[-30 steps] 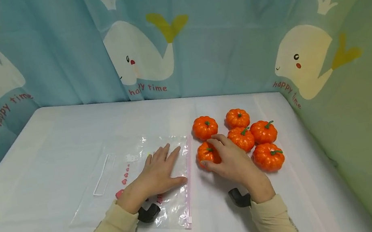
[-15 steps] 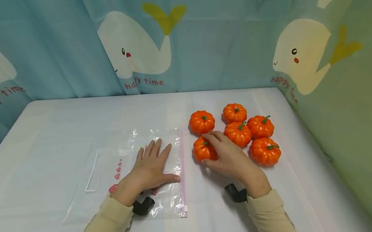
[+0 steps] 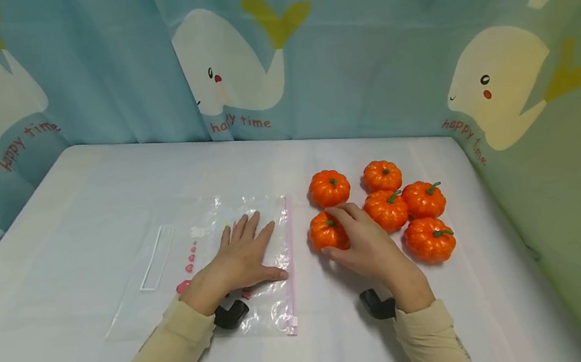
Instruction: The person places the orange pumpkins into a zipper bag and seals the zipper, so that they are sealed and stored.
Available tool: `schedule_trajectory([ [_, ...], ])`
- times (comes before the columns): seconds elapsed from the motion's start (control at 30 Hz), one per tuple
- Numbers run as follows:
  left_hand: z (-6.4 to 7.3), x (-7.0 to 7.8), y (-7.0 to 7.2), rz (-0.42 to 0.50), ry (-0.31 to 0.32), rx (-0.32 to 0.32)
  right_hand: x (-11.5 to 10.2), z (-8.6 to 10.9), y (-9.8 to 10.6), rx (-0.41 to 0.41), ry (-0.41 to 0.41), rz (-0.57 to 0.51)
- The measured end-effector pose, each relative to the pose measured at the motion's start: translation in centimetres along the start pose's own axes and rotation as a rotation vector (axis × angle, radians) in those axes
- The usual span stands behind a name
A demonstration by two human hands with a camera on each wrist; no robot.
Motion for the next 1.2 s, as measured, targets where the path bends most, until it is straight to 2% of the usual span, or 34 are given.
schedule_trajectory([
  [0.17,0.2,-0.3,0.4,-0.007,0.025,-0.007,-0.3,-0.1,0.1,0.010,0.016,0.006],
  [0.37,0.3,0.8,0.3,0.014,-0.033,0.012,-0.2,0.3,-0.1,0.024,0.027,-0.009],
  [0.5,0.2,2.0,0.2,-0.028,-0.038,0.070,-0.2,0.3,-0.1,0.017,0.029,-0.013],
  [0.67,0.1,2.6,-0.2,-0.163,0.011,0.173,-0.3,0.1,-0.1,0.011,0.026,-0.011],
  [0.77,0.1,2.8,-0.3,-0.191,0.034,0.202,-0.3,0.1,-0.1,0.004,0.021,-0.012],
  [1.2,0.5,3.3,0.4,-0.123,0.009,0.261,0.0,0.1,-0.3,-0.034,0.000,-0.036],
])
Point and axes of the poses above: each hand's wrist, its own z-axis away from the middle knuckle, its own y-axis out of the back of the hand, x = y × z, the point moved 7 cm from there along -z, towards the middle knuckle, and after that the axes turned 1 degree about y, right-handed, at the moved point
